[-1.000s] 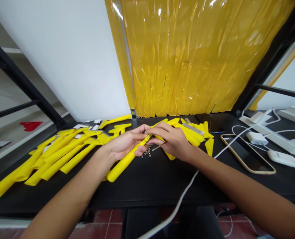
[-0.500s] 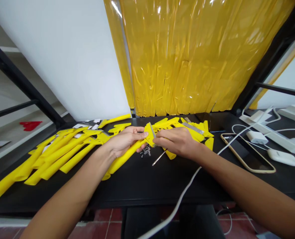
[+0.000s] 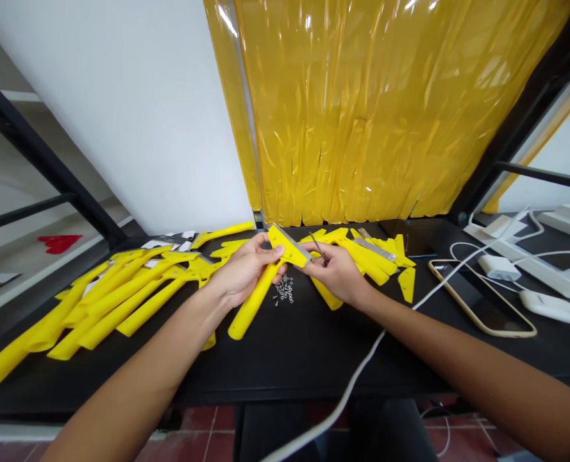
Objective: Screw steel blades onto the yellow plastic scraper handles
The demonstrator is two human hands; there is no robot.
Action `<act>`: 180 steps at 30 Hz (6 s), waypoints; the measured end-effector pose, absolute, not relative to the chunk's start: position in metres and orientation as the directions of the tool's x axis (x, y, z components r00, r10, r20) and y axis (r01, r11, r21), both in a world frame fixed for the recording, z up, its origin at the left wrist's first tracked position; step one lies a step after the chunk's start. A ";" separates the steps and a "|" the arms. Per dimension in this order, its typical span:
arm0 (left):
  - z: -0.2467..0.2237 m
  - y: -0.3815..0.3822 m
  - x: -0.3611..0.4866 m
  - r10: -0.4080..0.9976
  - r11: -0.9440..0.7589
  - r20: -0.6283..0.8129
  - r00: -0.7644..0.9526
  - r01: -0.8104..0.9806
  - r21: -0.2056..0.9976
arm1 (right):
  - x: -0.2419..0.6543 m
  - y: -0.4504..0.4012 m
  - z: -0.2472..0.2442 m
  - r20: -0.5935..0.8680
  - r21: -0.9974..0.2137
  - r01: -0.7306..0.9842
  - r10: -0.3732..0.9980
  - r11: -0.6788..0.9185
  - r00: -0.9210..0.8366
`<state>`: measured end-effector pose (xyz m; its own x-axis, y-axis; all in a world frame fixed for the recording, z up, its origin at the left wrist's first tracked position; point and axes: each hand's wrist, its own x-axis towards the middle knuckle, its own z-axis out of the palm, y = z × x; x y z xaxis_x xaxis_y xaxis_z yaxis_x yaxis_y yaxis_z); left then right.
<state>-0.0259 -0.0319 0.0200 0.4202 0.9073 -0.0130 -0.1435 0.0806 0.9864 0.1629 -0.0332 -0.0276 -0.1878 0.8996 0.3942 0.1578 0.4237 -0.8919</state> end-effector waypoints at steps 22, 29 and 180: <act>0.014 -0.035 -0.019 0.944 -0.193 0.200 0.263 -0.051 0.980 | 0.165 -0.038 -0.016 0.167 -0.980 -0.152 0.947 0.128 -0.276; 0.017 -0.032 -0.022 0.935 -0.192 0.163 0.316 0.065 0.979 | 0.167 -0.037 -0.017 0.173 -0.979 -0.155 0.936 0.131 -0.307; 0.000 -0.015 -0.026 0.934 -0.350 0.338 0.118 0.094 0.932 | 0.180 -0.039 -0.007 0.565 -0.427 0.588 0.710 0.687 -0.420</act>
<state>-0.0263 -0.0154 -0.0005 0.1184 0.9336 0.3383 0.0938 -0.3497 0.9322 0.1799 -0.0394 -0.0065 -0.4197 0.7103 0.5652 0.5883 0.6870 -0.4266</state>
